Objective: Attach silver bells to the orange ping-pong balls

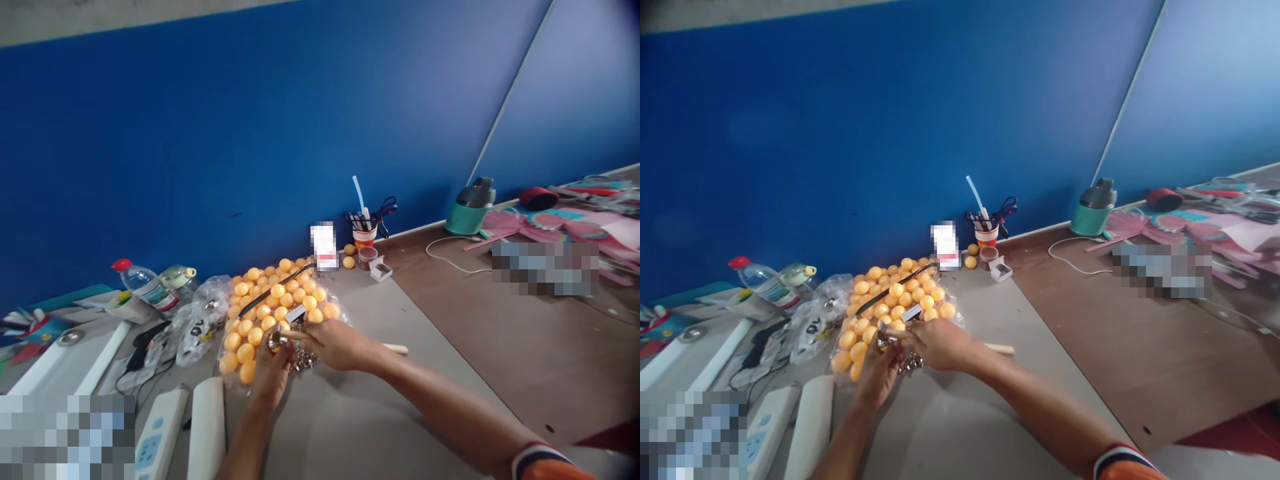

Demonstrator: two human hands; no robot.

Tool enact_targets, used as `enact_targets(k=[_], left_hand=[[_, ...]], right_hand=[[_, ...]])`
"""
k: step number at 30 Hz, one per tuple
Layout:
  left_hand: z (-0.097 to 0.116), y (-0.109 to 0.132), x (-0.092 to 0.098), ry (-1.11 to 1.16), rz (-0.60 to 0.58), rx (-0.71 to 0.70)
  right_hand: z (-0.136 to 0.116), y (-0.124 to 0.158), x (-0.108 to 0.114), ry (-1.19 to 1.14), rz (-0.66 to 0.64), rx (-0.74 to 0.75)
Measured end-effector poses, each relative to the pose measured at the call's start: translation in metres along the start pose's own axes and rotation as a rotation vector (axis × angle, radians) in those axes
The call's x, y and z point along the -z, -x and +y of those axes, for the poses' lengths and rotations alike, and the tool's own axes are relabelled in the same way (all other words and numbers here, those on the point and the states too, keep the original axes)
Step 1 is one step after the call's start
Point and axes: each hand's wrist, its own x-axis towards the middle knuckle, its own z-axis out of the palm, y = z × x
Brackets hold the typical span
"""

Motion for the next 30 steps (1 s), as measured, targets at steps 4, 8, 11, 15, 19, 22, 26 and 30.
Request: enact_targets(k=[4, 8, 11, 15, 19, 22, 26, 30], left_hand=[[-0.004, 0.0, 0.005, 0.023, -0.01, 0.03], [-0.007, -0.003, 0.009, 0.015, 0.002, 0.049], [-0.005, -0.002, 0.007, -0.005, -0.008, 0.01], [-0.003, -0.001, 0.001, -0.013, -0.034, -0.009], [-0.008, -0.002, 0.001, 0.022, -0.034, -0.001], [-0.01, -0.003, 0.003, 0.027, -0.019, -0.02], [-0.009, -0.003, 0.001, 0.016, 0.032, -0.001], [-0.007, -0.003, -0.004, 0.016, 0.049, 0.019]], right_hand=[[-0.002, 0.001, 0.001, -0.061, 0.023, -0.001], [-0.005, 0.0, -0.002, 0.028, -0.035, 0.007], [-0.008, 0.0, -0.001, 0.035, -0.028, 0.024], [-0.013, 0.0, 0.001, 0.11, -0.042, 0.034], [-0.011, 0.0, 0.0, 0.154, -0.055, 0.031], [-0.004, 0.0, -0.001, 0.082, 0.003, 0.021], [0.005, -0.002, -0.002, 0.076, -0.015, -0.03], [0.01, -0.005, -0.005, 0.02, -0.005, -0.025]])
